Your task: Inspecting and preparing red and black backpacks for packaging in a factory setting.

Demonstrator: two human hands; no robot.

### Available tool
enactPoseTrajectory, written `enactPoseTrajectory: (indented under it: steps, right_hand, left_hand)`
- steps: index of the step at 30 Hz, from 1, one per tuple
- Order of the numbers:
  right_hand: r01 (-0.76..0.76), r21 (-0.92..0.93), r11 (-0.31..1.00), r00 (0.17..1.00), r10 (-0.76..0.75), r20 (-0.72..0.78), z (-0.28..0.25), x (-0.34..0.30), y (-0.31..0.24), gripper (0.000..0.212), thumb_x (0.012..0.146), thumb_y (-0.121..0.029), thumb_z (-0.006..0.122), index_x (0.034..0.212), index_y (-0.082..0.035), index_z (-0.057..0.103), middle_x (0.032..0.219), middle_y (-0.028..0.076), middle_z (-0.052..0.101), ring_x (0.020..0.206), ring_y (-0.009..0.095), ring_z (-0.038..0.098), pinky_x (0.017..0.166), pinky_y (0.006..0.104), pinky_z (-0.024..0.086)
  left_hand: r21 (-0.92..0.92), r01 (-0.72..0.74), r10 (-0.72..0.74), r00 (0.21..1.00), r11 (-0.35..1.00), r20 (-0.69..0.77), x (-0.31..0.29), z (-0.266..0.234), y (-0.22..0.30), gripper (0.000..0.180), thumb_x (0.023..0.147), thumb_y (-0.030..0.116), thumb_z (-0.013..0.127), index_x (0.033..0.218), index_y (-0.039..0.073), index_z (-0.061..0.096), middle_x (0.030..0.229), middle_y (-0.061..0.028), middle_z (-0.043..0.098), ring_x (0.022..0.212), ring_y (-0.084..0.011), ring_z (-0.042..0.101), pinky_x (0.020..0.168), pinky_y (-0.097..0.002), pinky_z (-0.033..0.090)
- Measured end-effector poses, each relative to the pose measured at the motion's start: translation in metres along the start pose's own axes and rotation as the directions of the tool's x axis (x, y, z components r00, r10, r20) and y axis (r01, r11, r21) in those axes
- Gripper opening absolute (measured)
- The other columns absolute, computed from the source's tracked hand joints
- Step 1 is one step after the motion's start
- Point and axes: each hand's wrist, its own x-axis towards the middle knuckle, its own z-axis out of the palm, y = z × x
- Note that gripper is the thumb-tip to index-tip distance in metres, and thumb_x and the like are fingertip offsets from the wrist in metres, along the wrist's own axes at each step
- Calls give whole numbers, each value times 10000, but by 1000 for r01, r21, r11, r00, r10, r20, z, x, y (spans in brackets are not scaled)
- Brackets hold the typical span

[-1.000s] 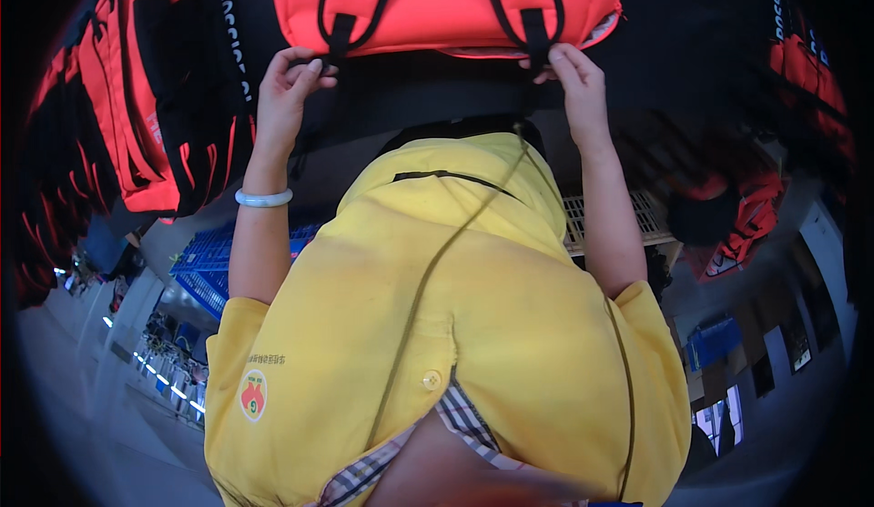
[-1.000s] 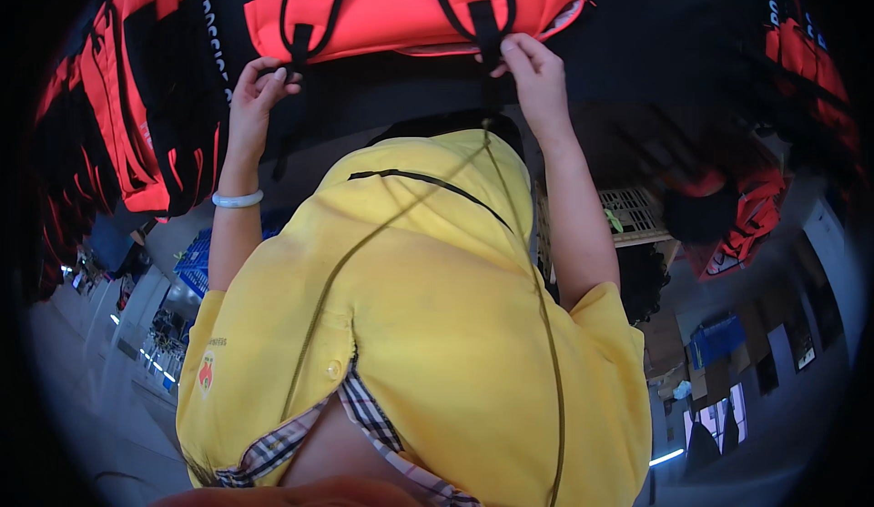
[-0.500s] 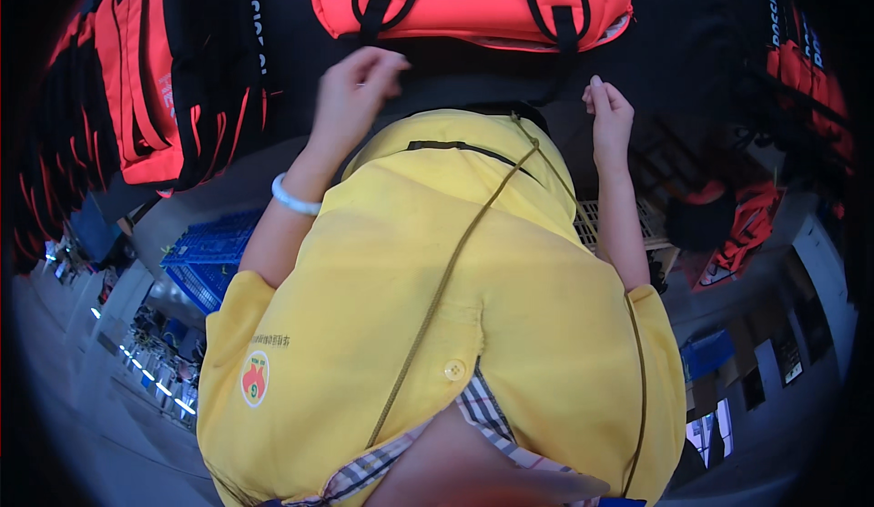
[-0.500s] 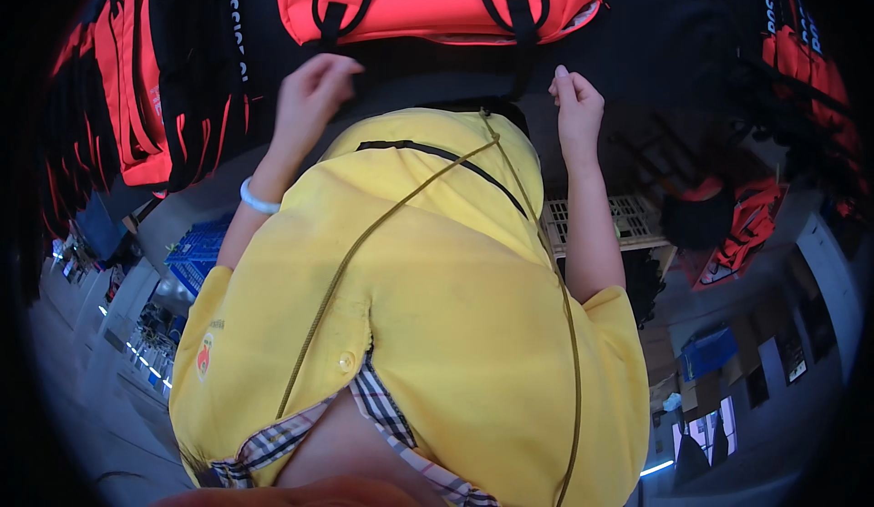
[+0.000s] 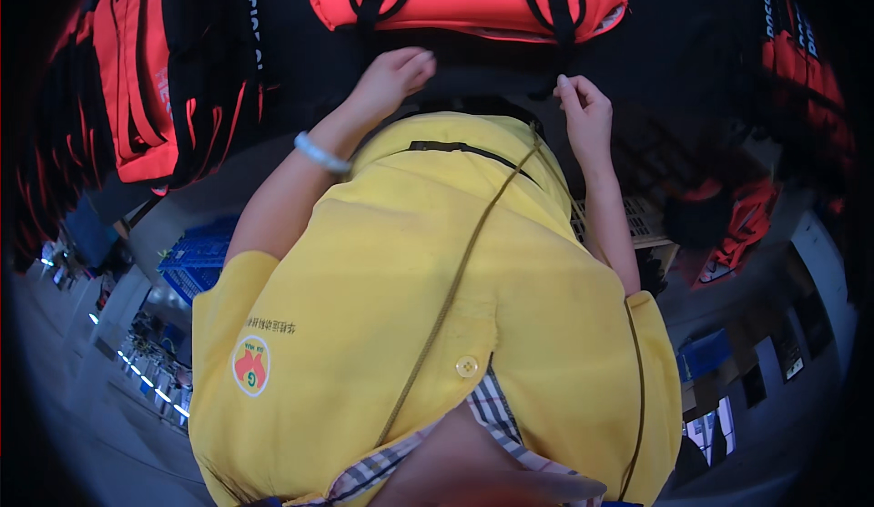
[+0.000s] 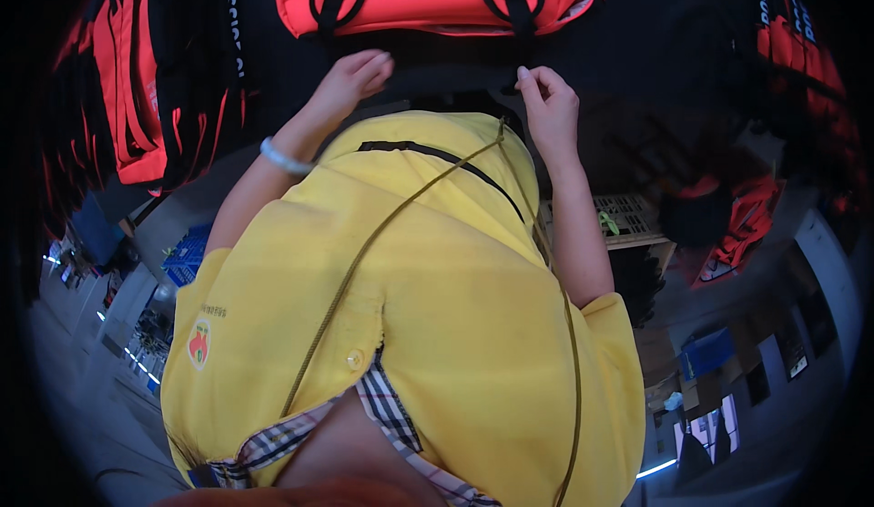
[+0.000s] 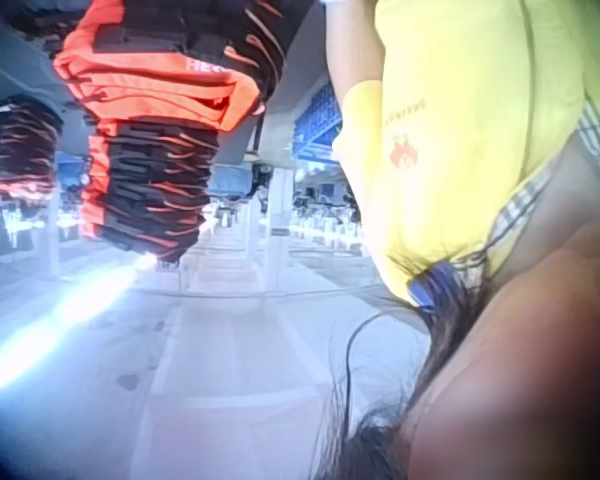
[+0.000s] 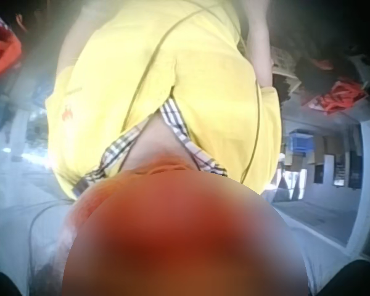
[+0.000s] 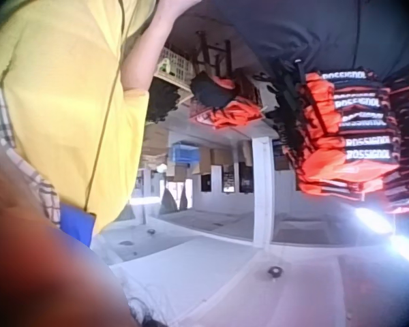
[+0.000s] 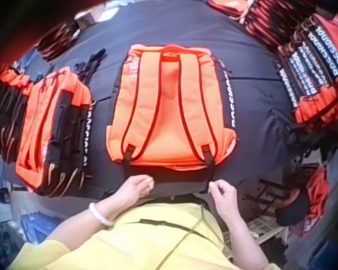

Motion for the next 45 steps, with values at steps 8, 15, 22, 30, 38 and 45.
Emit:
enactPoseTrajectory:
  steps: [8, 15, 22, 30, 38, 45]
  right_hand:
    - [-125, 457, 881, 938, 255, -234, 3, 40, -13, 348, 967, -290, 603, 784, 2, 649, 693, 1, 631, 548, 45, 492, 528, 221, 392]
    - [-314, 520, 794, 943, 324, 75, 17, 49, -4, 285, 978, -299, 565, 866, -46, 637, 694, 46, 659, 438, 12, 352, 436, 204, 260]
    - [-124, 625, 771, 985, 174, -19, 21, 39, 12, 127, 969, -150, 571, 948, -40, 632, 662, -40, 555, 484, 8, 365, 465, 203, 284]
    - [-46, 577, 815, 988, 124, -97, 17, 24, 5, 125, 951, -123, 593, 862, -48, 639, 651, -88, 480, 541, -6, 385, 492, 190, 286]
    - [-154, 217, 964, 987, 161, -14, -6, 1, 22, 193, 975, -193, 570, 936, -30, 668, 723, -13, 640, 578, 16, 490, 520, 184, 374]
    - [-193, 519, 833, 973, 232, -12, -28, 83, 16, 282, 945, -205, 632, 1148, -14, 591, 1052, 46, 649, 951, 93, 602, 837, 250, 476]
  left_hand:
    - [216, 350, -294, 922, 912, -252, -90, -60, -37, 355, 1010, 328, 512, 801, 59, 613, 582, 68, 464, 525, -31, 386, 503, -204, 283]
    - [145, 150, -94, 938, 978, -334, -79, -45, -14, 235, 992, 229, 539, 1100, 52, 648, 835, -1, 600, 702, -61, 527, 671, -193, 427]
    - [172, 90, -34, 951, 981, -306, -72, -36, 12, 241, 990, 242, 544, 1099, 55, 650, 846, 4, 599, 725, -61, 537, 704, -200, 439]
    - [226, -64, 199, 736, 972, -647, -40, -65, 13, 277, 979, 272, 580, 1176, 77, 569, 937, 9, 582, 824, -63, 560, 709, -208, 466]
    - [730, -19, 566, 645, 683, -513, 6, -76, 18, 868, 882, 427, 684, 1491, -1, 238, 1440, -278, 384, 1332, -330, 411, 1112, -378, 305]
    - [743, 6, 561, 651, 670, -511, 21, -73, 17, 947, 857, 439, 699, 1509, 14, 160, 1434, -323, 359, 1327, -431, 396, 1088, -417, 340]
